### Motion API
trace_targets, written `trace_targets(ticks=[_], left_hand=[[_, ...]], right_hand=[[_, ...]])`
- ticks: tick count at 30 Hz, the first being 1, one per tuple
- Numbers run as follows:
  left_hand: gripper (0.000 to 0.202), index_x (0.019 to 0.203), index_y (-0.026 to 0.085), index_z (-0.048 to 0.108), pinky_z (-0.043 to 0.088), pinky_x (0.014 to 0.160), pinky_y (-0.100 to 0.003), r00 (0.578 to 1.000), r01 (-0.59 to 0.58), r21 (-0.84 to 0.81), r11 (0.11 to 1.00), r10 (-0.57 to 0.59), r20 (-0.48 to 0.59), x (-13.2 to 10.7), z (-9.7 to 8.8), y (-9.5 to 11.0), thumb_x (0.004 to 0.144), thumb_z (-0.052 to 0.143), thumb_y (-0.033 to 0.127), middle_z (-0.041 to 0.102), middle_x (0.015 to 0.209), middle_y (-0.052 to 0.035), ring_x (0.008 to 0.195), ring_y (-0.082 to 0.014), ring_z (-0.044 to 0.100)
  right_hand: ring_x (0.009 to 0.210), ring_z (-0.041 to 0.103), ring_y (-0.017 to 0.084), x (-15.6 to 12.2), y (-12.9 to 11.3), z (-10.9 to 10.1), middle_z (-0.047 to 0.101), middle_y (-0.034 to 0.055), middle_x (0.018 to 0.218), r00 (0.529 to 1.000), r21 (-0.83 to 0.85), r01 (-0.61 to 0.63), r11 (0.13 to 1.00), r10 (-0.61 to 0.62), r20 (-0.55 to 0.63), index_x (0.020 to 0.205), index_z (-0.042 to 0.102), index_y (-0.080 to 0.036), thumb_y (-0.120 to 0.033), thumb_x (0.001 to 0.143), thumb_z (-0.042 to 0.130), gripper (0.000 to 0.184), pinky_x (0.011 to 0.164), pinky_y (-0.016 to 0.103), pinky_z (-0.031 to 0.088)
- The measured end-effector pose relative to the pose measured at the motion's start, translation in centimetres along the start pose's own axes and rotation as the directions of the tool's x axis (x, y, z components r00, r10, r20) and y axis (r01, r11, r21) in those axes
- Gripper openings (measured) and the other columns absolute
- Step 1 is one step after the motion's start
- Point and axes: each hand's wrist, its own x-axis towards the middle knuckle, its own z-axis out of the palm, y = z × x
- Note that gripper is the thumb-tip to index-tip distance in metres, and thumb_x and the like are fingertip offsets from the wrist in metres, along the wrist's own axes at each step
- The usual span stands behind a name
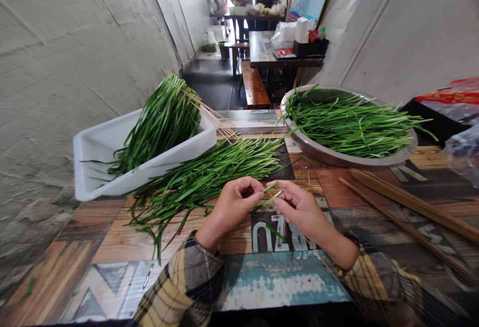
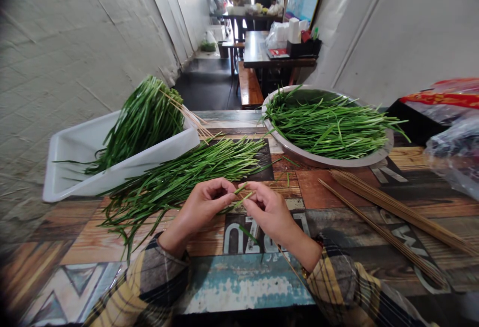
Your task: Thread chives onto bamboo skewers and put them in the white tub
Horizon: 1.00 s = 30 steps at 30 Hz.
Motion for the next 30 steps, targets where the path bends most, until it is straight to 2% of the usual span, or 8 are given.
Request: trace_targets(ticks=[9,15,22,26,30], left_hand=[[0.011,0.070,0.013,0.064,0.040,0.062,-0.022,0.999,-0.038,0.045,0.998,0.038,-0.001,0.0,0.1,0.3,0.075,0.065,0.023,0.061,0.068,-0.0008,0.065,-0.0117,0.052],[0.008,0.071,0.013,0.065,0.041,0.066,-0.023,0.994,-0.062,0.061,0.996,0.057,0.090,-0.1,0.2,0.4,0.075,0.063,0.021,0.062,0.070,-0.0012,0.068,-0.0126,0.053],[0.013,0.074,0.014,0.058,0.037,0.059,-0.021,0.999,-0.042,-0.023,0.999,0.042,-0.017,0.2,-0.2,-0.7,0.078,0.063,0.025,0.055,0.069,0.0013,0.063,-0.0099,0.047],[0.010,0.069,0.015,0.055,0.033,0.057,-0.020,0.997,-0.065,0.012,0.998,0.065,-0.051,0.3,-0.1,-1.0,0.076,0.061,0.019,0.050,0.064,0.0031,0.060,-0.0089,0.043],[0.010,0.069,0.015,0.055,0.033,0.057,-0.020,0.995,-0.088,0.050,0.995,0.091,-0.048,0.2,0.1,-1.1,0.077,0.060,0.019,0.050,0.065,0.0029,0.061,-0.0093,0.044]], right_hand=[[0.049,0.043,0.008,0.1,0.0,0.3,0.049,-0.0064,0.059,0.999,-0.005,0.011,1.000,-0.011,-0.034,0.101,0.058,-0.017,-0.025,0.083,0.057,0.020,0.046,0.021,0.032],[0.047,0.045,0.008,0.2,0.1,0.3,0.054,-0.0048,0.061,1.000,0.044,-0.005,0.999,0.006,-0.019,0.096,0.057,-0.017,-0.032,0.082,0.060,0.020,0.043,0.020,0.034],[0.046,0.045,0.007,0.2,0.5,-0.2,0.054,-0.0046,0.061,0.998,0.054,-0.052,0.997,0.053,-0.023,0.097,0.061,-0.017,-0.036,0.084,0.059,0.023,0.043,0.019,0.035],[0.045,0.045,0.007,0.0,0.1,-0.1,0.054,-0.0049,0.059,0.996,0.049,-0.041,0.998,0.044,-0.072,0.095,0.062,-0.017,-0.037,0.082,0.061,0.024,0.043,0.019,0.036],[0.046,0.045,0.007,0.0,-0.1,-0.1,0.054,-0.0047,0.059,0.995,0.030,-0.029,0.999,0.031,-0.091,0.094,0.064,-0.017,-0.036,0.081,0.060,0.023,0.043,0.019,0.034]])
